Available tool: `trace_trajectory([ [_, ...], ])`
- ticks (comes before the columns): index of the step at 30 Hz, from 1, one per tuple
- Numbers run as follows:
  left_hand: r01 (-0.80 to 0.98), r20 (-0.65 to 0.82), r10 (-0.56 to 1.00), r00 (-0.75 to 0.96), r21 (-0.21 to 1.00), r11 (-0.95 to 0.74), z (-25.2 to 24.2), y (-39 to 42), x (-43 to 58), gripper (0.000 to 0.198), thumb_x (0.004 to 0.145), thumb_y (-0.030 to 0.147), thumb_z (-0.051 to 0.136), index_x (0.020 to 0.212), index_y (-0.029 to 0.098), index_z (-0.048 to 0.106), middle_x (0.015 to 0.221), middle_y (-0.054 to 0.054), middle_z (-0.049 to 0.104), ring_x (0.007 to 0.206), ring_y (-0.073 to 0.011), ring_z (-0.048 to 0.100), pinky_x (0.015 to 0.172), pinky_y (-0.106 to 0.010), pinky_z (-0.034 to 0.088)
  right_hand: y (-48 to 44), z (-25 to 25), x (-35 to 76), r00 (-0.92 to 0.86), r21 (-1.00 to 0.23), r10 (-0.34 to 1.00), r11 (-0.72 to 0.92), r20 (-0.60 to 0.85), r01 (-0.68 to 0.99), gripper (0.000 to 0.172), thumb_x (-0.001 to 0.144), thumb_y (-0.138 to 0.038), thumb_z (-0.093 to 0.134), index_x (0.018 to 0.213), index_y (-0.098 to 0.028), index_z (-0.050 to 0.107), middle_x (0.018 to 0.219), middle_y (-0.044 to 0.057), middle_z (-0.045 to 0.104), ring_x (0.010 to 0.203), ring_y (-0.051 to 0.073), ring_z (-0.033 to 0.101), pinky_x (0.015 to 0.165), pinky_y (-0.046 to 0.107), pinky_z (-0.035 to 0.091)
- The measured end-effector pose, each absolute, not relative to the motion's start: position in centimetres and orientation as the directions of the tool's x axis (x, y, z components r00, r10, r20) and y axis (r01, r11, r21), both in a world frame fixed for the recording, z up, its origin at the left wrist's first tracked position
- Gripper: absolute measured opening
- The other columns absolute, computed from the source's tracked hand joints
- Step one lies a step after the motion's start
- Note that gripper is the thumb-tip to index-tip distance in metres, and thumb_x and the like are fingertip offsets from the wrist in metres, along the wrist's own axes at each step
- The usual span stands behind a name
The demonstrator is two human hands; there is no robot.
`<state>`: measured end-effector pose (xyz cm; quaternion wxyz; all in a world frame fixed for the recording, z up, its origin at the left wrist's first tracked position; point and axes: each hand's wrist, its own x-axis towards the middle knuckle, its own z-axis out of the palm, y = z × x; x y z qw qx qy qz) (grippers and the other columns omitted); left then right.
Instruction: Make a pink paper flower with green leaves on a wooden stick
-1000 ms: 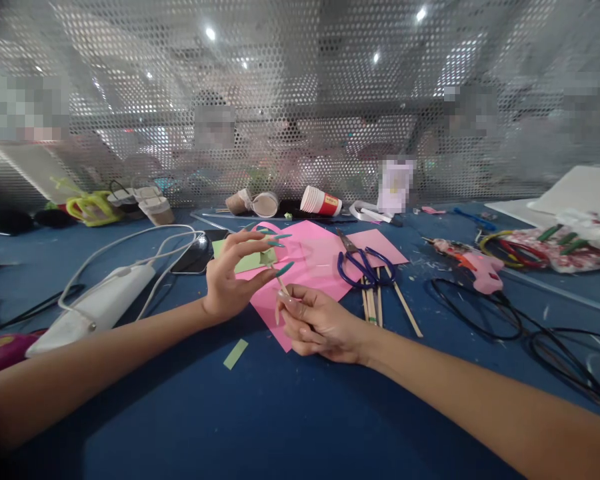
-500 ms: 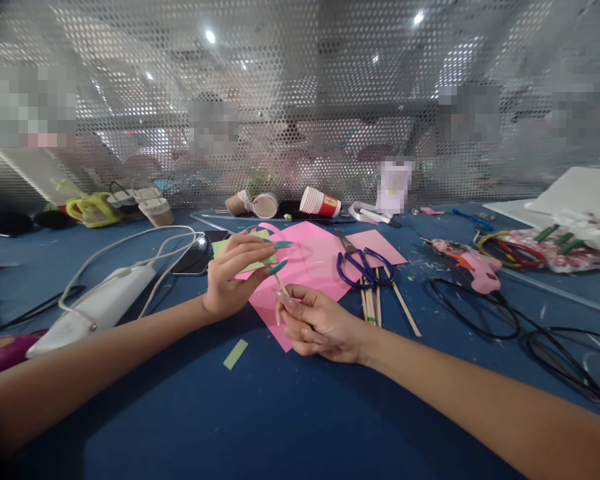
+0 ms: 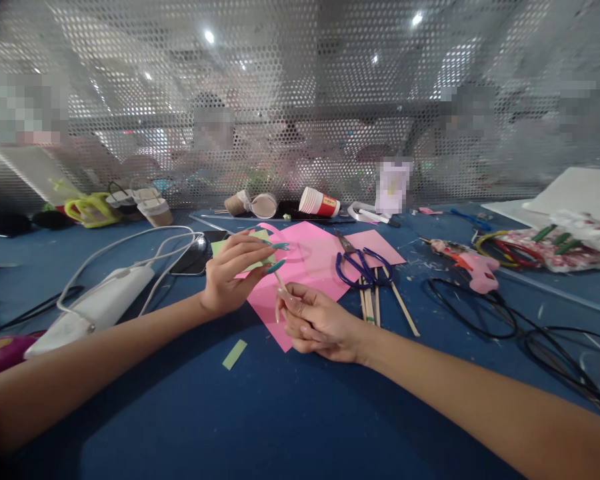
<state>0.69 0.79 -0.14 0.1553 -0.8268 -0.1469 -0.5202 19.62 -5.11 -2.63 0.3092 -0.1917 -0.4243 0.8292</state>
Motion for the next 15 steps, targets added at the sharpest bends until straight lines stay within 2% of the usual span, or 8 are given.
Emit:
trace_trajectory([
  [8,0.382,0.906,0.062,0.418,-0.113,-0.917,-0.43,1.11,0.61,0.027,0.081,0.014,0.063,0.107,0.02,0.062,0.094,-0.005,0.07,0.093,-0.017,0.062,0.09,-0.041,0.05,-5.06,-2.35,19.49,-0.738,-0.805,0.674,-0.456,-0.034,-0.379,0.019,0.088,-0.033,0.06,0.082,-0.019,0.049,0.044,-0.011,0.045,0.032,0.001,0.019,0.03,0.011,0.02],
  [15,0.384,0.895,0.088,0.437,-0.097,-0.918,-0.42,0.99,0.62,0.027,0.082,0.017,0.063,0.109,0.02,0.062,0.098,-0.005,0.071,0.097,-0.0174,0.063,0.093,-0.041,0.049,-5.14,-2.41,19.43,-0.733,-0.825,0.676,-0.454,-0.073,-0.337,0.02,0.088,-0.037,0.058,0.082,-0.02,0.049,0.042,-0.012,0.038,0.031,0.002,0.015,0.03,0.011,0.018],
])
